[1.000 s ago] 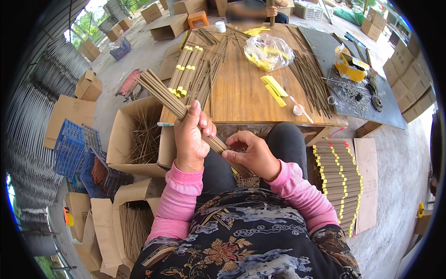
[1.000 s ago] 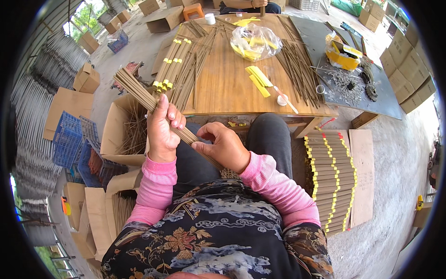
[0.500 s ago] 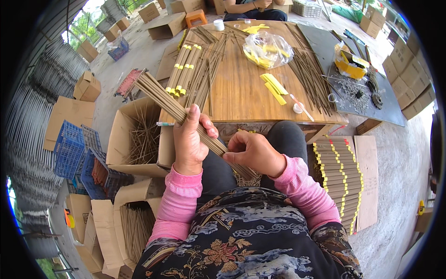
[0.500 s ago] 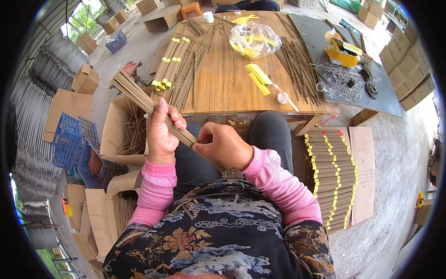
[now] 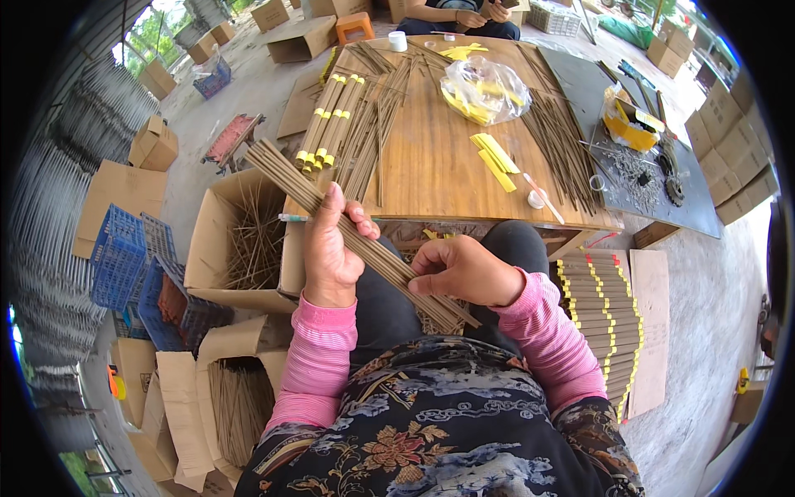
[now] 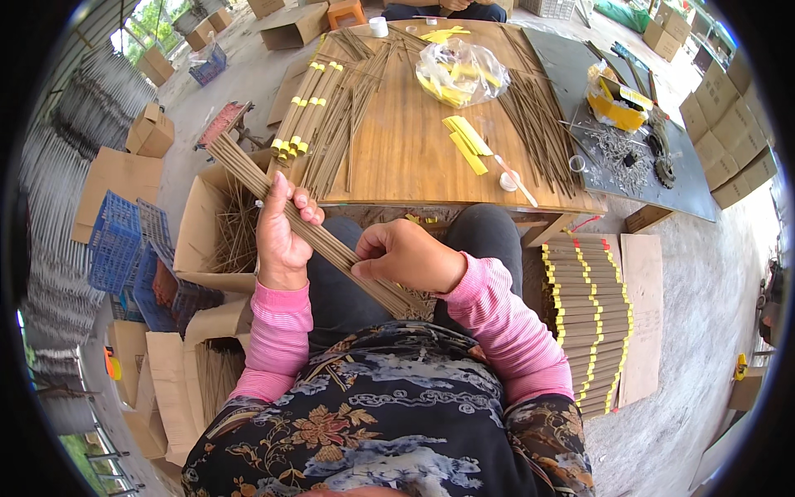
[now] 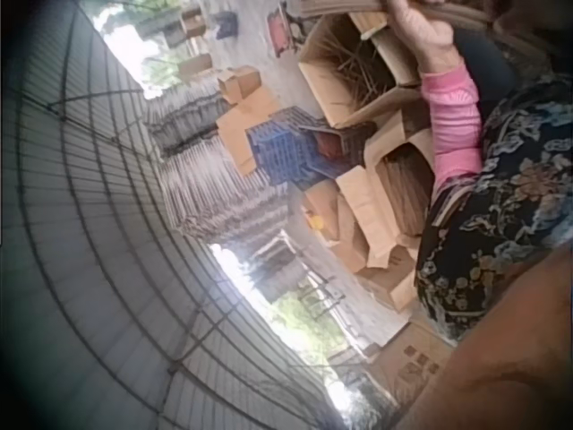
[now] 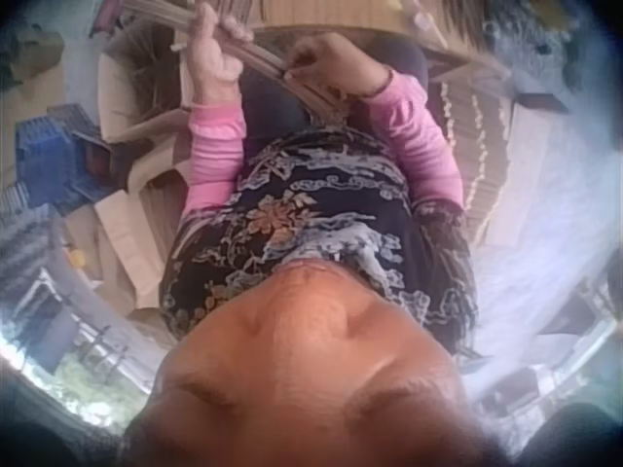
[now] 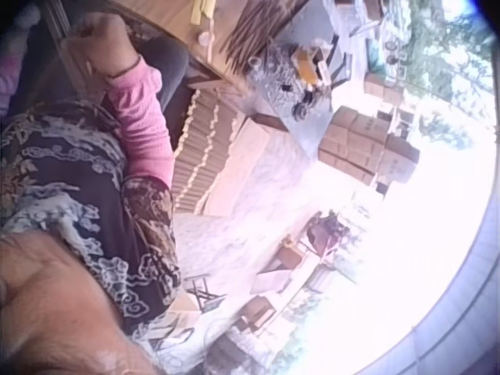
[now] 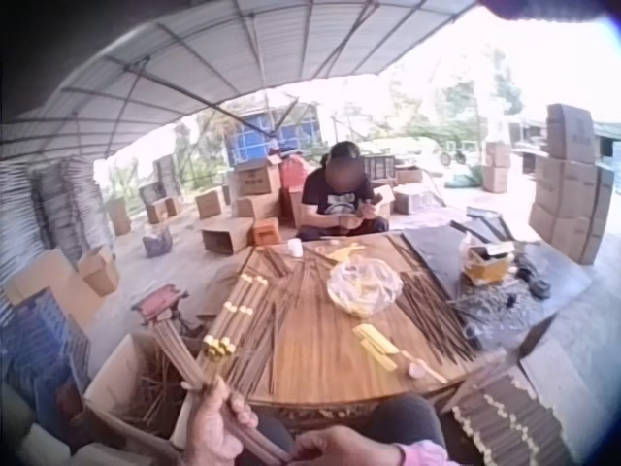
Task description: The person gathers thin wooden sticks, aligns them into bundles, and secures them with yellow tape. They apply glue to the tape before wrapping it around the sticks to ensure the bundles stay together.
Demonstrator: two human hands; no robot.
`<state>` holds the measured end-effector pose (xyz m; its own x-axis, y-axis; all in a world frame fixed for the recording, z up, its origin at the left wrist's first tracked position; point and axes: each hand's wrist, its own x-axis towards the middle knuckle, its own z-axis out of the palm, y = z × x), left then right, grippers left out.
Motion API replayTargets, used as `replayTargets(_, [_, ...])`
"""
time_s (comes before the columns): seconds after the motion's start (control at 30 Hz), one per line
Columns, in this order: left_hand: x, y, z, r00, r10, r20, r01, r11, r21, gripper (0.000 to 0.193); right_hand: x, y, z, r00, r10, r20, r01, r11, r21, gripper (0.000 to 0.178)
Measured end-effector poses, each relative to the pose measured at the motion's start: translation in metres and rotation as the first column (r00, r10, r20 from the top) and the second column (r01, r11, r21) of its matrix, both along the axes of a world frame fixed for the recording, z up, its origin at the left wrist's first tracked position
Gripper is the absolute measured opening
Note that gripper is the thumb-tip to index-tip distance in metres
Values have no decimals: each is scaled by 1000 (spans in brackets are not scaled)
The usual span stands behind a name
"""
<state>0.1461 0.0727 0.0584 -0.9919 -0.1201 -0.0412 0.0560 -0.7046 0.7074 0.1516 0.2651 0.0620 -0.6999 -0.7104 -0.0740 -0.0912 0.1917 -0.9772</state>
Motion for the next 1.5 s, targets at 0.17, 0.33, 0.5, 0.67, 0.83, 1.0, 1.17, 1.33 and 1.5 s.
replayTargets(0.17, [-12, -43, -5, 996, 87, -37, -82, 990, 118, 28, -6, 18, 3, 996, 90, 11, -91, 986, 140, 18])
replayTargets(0.33, [-20, -72, -16, 982, 187, -1, -184, 970, 161, 30, -19, 34, 0, 985, 144, 93, -161, 960, 228, 17])
replayTargets(0.5, [-29, -105, -30, 969, 239, -69, -222, 955, 197, 30, -36, 52, -10, 934, -31, 356, -45, 978, 202, 13])
replayTargets(0.67, [-33, -108, -40, 971, 191, -141, -149, 953, 264, 31, -89, 21, -33, 915, -202, 350, 145, 973, 182, 14])
replayTargets(0.83, [-37, -103, -47, 978, 123, -170, -78, 966, 248, 30, -158, -39, -99, 807, -405, 430, 443, 896, 12, 16])
replayTargets(1.0, [-38, -93, -44, 979, 96, -180, -51, 969, 242, 31, -199, -75, -129, 734, -474, 487, 543, 839, -3, 20])
replayTargets(1.17, [-36, -81, -44, 983, 48, -176, 1, 964, 266, 30, -159, -75, -102, 873, -412, -261, 446, 891, 83, 34])
replayTargets(1.33, [-30, -53, -34, 950, -109, -292, 184, 951, 247, 31, -58, -68, -46, 777, 373, 507, -238, 920, -312, 39])
replayTargets(1.5, [-21, -31, -17, 956, -163, -246, 215, 956, 200, 27, -14, -63, -38, 716, 282, 639, -204, 959, -195, 20])
